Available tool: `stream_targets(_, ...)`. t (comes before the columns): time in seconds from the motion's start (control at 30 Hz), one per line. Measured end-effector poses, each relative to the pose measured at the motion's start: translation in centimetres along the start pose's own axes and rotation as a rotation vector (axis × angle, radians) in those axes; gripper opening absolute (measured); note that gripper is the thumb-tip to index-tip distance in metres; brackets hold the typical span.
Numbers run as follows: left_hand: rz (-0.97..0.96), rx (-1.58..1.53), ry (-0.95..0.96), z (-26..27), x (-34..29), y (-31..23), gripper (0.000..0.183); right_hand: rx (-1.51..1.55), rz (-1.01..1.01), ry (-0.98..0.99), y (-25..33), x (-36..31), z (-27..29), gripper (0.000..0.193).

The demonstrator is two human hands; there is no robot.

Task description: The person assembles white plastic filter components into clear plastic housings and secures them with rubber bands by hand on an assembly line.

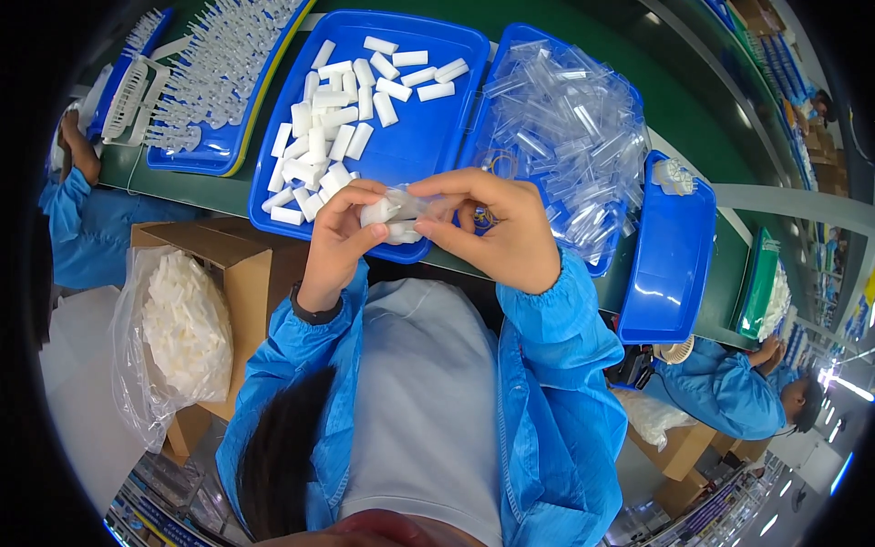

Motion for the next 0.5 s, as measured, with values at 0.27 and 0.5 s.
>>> stream_targets(0.27, 0.035, -0.007, 0.01, 0.2, 0.1, 0.1, 0.03, 0.112, 0.253, -0.171, -1.4, 0.3, 0.1, 0.036)
stream_targets(0.5, -0.002, 0.075, 0.034, 0.0, 0.1, -0.2, 0.03, -0.086, 0.186, -0.135, -1.5, 0.4, -0.2, 0.037)
Point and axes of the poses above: each hand's wrist, its own x-axis towards the middle knuckle, its own z-axis out of the back of the hand, y = z × x, the point moved 1 cm from there along x, towards the middle knuckle, and after that the axes turned 6 degrees about y, right-handed, at the moved point
